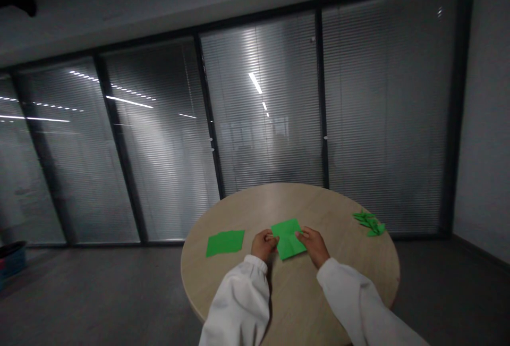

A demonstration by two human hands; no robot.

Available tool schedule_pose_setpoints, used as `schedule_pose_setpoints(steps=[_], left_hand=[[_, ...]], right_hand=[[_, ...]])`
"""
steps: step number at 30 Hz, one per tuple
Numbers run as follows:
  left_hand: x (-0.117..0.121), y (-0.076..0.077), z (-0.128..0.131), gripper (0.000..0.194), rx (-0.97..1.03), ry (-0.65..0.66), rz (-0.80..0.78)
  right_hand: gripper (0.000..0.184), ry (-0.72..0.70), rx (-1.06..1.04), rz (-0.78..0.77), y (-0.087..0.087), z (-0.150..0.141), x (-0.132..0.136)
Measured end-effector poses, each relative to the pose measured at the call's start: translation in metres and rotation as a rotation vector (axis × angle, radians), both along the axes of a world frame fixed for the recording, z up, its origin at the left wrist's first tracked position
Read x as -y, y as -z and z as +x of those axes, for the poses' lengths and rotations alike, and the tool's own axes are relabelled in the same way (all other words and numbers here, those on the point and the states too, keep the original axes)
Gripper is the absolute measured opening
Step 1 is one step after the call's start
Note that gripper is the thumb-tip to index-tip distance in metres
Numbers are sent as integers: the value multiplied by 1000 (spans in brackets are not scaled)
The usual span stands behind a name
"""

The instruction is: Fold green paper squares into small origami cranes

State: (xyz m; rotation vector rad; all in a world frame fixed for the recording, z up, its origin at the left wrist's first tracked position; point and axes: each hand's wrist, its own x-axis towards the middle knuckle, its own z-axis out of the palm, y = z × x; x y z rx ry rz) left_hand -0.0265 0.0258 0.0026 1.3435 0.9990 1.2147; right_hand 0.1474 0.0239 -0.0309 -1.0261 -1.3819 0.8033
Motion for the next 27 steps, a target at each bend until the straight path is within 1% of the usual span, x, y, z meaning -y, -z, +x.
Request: schedule_pose_setpoints(steps=[2, 3, 5, 7, 8, 9, 10, 13, 14, 15, 18, 20, 23, 25, 27], left_hand=[[1, 1, 0, 27, 3, 28, 2], [1, 1, -1, 32, -6, 35, -6], [1, 2, -3, 53, -38, 17, -4], [1, 2, -5, 74, -85, -48, 62], [1, 2, -6, 79, -113, -78, 112], [1, 1, -6, 79, -142, -90, 158], [1, 0, -6, 75, -178, -72, 190], [3, -1, -5, 43, -313, 75, 197], [4, -1, -4, 34, -349, 110, 185], [4, -1, -4, 31, -371, 128, 173], [4, 0, -4, 36, -340, 104, 161], [3, 0, -4, 41, -299, 51, 144], [2, -1, -4, 43, -240, -38, 115], [3, -3, -4, 45, -176, -49, 91], [4, -5, -3, 47, -95, -23, 57]], right_hand=[[40, 11, -30, 5, -1, 1, 0], [40, 15, -34, 8, -1, 1, 0], [38, 16, -11, 18, -3, 0, 3], [34, 4, 63, 41, -5, -2, 7], [31, -7, 115, 61, -7, -4, 10], [27, -22, 174, 84, -9, -6, 13], [24, -37, 232, 113, -11, -8, 17], [20, -83, 341, 183, -18, -12, 26], [19, -85, 348, 195, -19, -13, 28], [19, -78, 342, 198, -20, -14, 29], [24, -22, 299, 181, -20, -13, 28], [30, 27, 274, 158, -17, -12, 25], [31, 88, 241, 110, -13, -10, 19], [29, 117, 212, 94, -12, -9, 16], [28, 144, 185, 111, -12, -8, 15]])
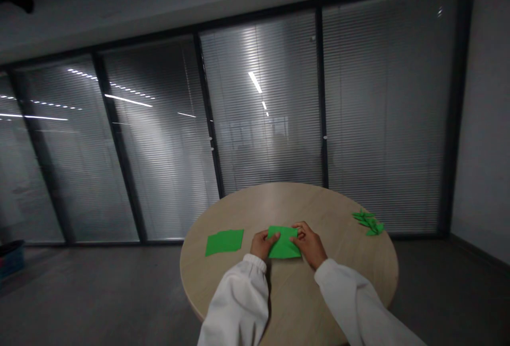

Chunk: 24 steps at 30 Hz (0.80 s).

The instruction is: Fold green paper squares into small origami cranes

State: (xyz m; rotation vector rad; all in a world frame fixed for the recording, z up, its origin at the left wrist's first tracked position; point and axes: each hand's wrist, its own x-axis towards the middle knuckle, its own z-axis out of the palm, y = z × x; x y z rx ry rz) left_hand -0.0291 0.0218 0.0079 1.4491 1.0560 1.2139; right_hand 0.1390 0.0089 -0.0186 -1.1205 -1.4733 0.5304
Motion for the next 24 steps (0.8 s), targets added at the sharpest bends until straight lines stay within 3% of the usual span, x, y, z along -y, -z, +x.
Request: schedule_pose_setpoints(steps=[6, 11, 24], left_hand=[[2, -3, 4, 45, 191, 60, -74], [-5, 2, 2, 40, 246, 46, -109], [0, -13, -3, 43, 250, -27, -133]], right_hand=[[15, -3, 21, 141, -8, 0, 5], [26, -122, 67, 262, -9, -2, 9], [34, -177, 255, 296, -6, -2, 13]])
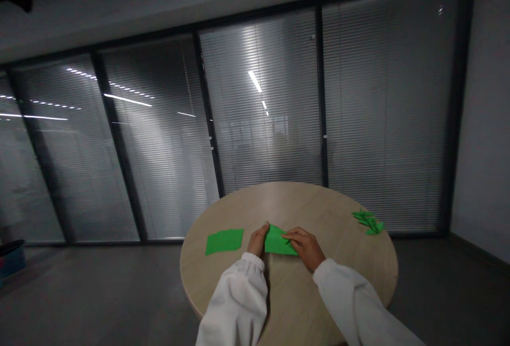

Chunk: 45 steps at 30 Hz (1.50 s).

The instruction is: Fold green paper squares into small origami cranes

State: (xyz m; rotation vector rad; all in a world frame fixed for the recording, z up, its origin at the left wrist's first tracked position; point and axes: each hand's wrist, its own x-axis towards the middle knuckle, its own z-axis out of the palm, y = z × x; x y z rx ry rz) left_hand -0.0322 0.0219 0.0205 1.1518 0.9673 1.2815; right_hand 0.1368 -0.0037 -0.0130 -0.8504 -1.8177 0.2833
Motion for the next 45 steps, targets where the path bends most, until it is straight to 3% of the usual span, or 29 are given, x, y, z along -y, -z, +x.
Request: schedule_pose_setpoints(steps=[5, 10, 14, 16, 20, 25, 45], left_hand=[[4, -2, 1, 44, -64, 38, -9], [-3, 7, -3, 41, -134, 35, 42], [-2, 9, 0, 40, -137, 16, 103], [1, 8, 3, 40, -141, 22, 114], [9, 2, 8, 41, -196, 28, 139], [11, -1, 8, 42, -216, 12, 145], [9, 1, 8, 42, -183, -14, 120]], right_hand=[[32, 5, -1, 0, -2, -2, 2], [29, -15, -84, -49, -7, -3, 4], [21, -124, -304, -299, -8, -4, 2], [27, -153, -409, -425, -5, -5, -2], [35, -175, -382, -518, 3, -6, -10], [38, -249, -429, -576, 6, -6, -13], [40, -239, -436, -617, 3, -6, -10]])
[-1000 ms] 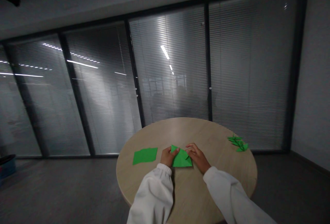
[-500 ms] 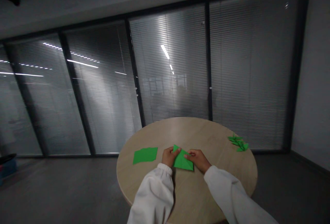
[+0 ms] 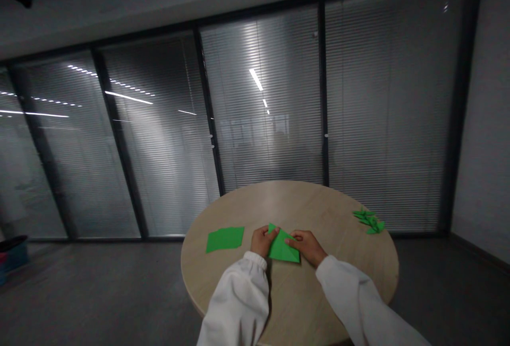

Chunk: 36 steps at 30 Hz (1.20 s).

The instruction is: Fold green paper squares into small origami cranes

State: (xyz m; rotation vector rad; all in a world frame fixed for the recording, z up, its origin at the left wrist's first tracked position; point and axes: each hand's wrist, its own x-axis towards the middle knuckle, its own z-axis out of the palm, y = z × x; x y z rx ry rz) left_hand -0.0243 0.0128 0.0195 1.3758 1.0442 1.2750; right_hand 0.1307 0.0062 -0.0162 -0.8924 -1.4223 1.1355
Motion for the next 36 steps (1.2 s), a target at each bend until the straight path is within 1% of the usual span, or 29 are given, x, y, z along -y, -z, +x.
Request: schedule_pose_setpoints(steps=[5, 10, 15, 19, 24, 27, 30, 33, 36], left_hand=[[-2, 0, 0, 41, -18, -36, -35], [-5, 4, -2, 39, -47, -61, 8], [-11, 10, -4, 41, -40, -79, 29], [-16, 14, -7, 41, -32, -97, 53], [-20, 17, -8, 37, 29, -119, -27], [-20, 15, -8, 37, 49, -105, -85], [-18, 11, -8, 47, 60, -72, -137], [-14, 6, -8, 58, 48, -37, -150], [-9, 5, -6, 49, -12, -22, -107]], right_hand=[[40, 11, 26, 16, 0, -1, 1], [39, -12, 30, 15, -2, -1, 2], [38, 8, 72, 35, -5, 0, 3], [37, -16, 63, 18, -7, -1, 5], [36, -39, 65, 8, -6, -1, 6], [37, -42, 60, -1, -4, 0, 5], [38, -42, 61, -11, -2, 1, 4], [38, -38, 64, -18, -1, 2, 3], [36, -31, 49, -28, 1, 3, 2]])
